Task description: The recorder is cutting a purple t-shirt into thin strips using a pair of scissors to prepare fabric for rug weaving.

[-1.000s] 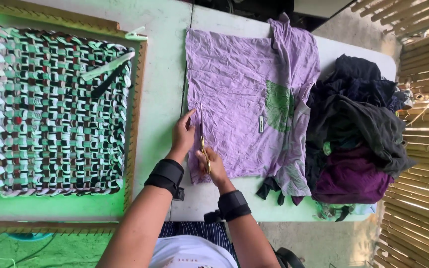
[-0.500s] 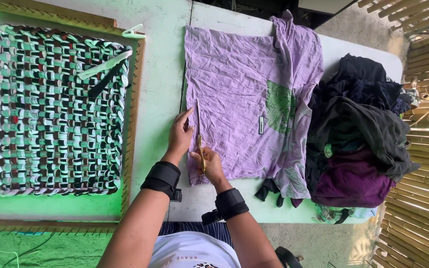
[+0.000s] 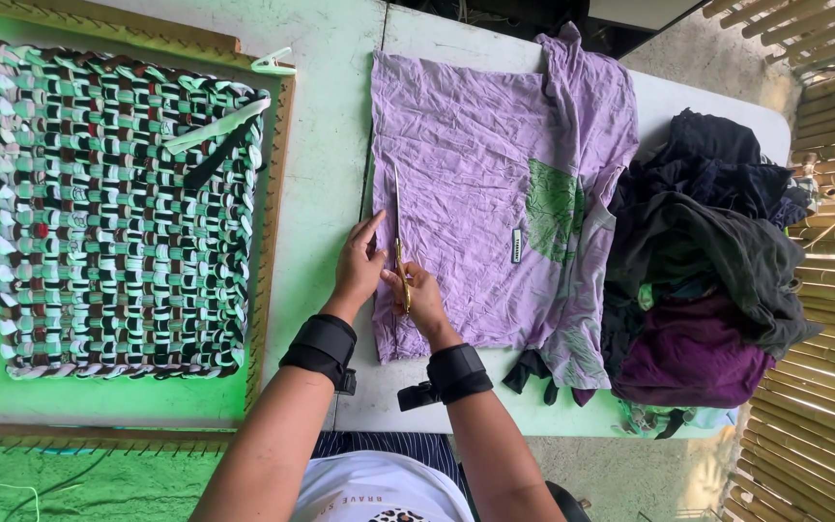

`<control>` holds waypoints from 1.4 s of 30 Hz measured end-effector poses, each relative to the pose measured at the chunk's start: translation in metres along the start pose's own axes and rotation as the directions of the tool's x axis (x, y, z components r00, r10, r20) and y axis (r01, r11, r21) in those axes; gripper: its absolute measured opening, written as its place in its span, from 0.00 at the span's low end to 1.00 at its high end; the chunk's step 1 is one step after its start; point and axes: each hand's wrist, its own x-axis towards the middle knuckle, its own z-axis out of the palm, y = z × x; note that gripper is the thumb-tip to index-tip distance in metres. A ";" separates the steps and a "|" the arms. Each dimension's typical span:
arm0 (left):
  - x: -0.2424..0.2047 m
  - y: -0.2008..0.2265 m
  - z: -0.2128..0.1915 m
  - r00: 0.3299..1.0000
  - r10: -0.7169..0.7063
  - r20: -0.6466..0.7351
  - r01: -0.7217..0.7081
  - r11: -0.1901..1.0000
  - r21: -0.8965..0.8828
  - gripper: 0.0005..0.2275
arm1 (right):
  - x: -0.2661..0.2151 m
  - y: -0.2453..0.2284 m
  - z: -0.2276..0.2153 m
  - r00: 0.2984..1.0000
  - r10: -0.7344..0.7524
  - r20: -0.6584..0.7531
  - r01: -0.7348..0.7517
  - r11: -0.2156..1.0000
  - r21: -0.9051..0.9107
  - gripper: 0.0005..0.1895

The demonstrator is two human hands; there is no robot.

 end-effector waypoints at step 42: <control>0.037 0.005 0.005 0.907 0.334 -0.256 -0.215 0.891 0.399 0.21 | 0.074 -0.049 -0.001 0.998 -0.046 0.032 0.046 0.999 -0.003 0.18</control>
